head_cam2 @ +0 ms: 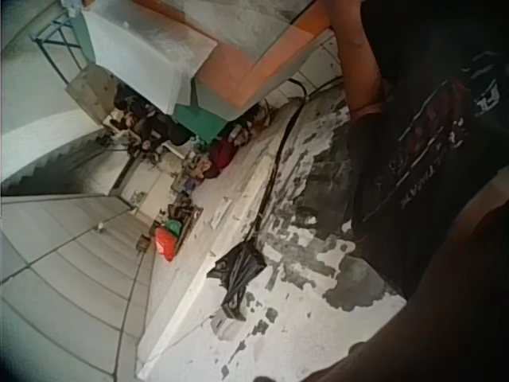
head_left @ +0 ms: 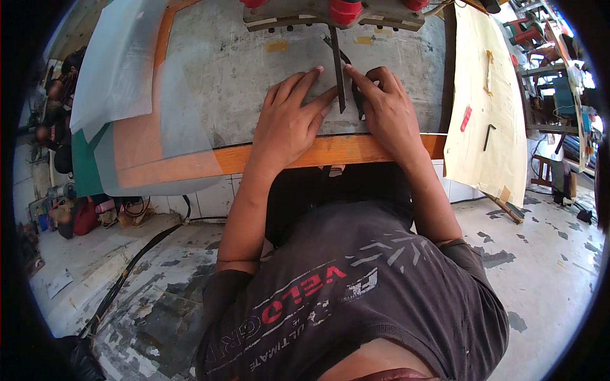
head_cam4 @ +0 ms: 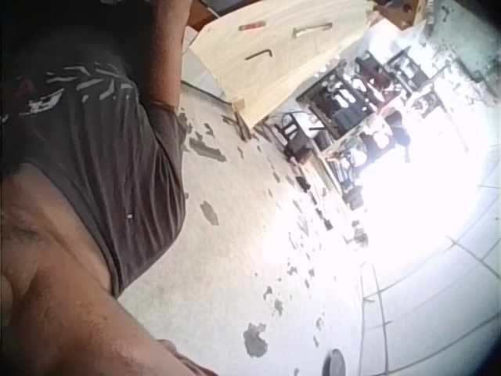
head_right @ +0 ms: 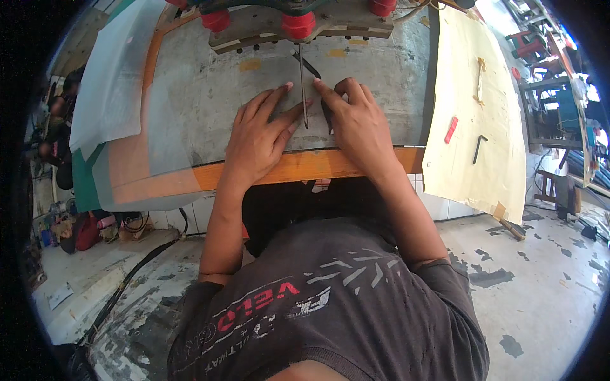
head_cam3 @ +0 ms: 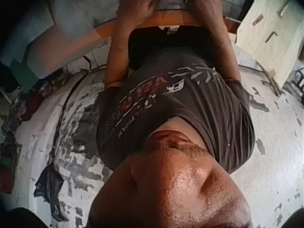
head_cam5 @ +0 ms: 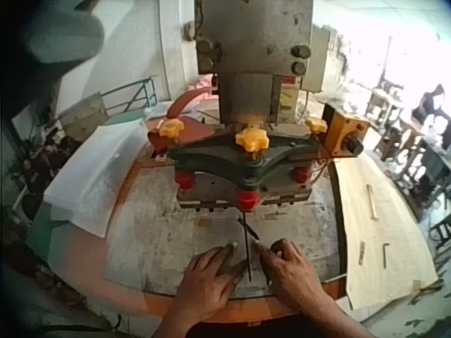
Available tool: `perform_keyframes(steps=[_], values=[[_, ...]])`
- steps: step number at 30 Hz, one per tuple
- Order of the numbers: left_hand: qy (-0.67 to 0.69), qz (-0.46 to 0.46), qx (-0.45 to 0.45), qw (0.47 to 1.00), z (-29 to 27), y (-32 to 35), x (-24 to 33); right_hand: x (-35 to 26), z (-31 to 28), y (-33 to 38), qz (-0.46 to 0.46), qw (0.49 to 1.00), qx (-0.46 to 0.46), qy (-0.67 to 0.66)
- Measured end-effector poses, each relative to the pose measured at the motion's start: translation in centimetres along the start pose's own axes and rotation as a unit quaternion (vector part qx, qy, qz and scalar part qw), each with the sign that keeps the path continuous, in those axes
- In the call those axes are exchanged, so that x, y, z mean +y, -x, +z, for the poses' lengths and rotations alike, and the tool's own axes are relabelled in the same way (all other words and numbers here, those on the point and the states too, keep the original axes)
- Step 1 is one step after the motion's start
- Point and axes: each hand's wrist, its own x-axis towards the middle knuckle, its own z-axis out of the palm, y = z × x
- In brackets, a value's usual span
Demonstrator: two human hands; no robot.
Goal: The person operates a high-frequency welding machine to join plastic components, manually aligning strips of material under the welding head and then peeling away excess plastic from the welded seam.
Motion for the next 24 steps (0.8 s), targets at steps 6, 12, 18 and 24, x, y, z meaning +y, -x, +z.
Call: perform_keyframes(steps=[6, 12, 18, 24], values=[[-0.003, 0.004, 0.001, 1.000, 0.0, 0.0, -0.1, 0.1, 0.1, 0.4, -0.007, 0.999, 0.031, 0.019], [-0.006, 0.003, 0.002, 1.000, 0.2, 0.0, -0.1, 0.5, 0.0, 0.5, -0.043, 0.997, 0.021, 0.066], [-0.011, 0.010, 0.013, 1.000, -0.1, -0.1, 0.1, -0.2, 0.2, -0.7, -0.065, 0.995, -0.014, 0.076], [-0.007, 0.004, 0.011, 1.000, -0.2, -0.2, 0.2, 1.2, 1.1, -1.3, -0.108, 0.992, -0.010, 0.068]])
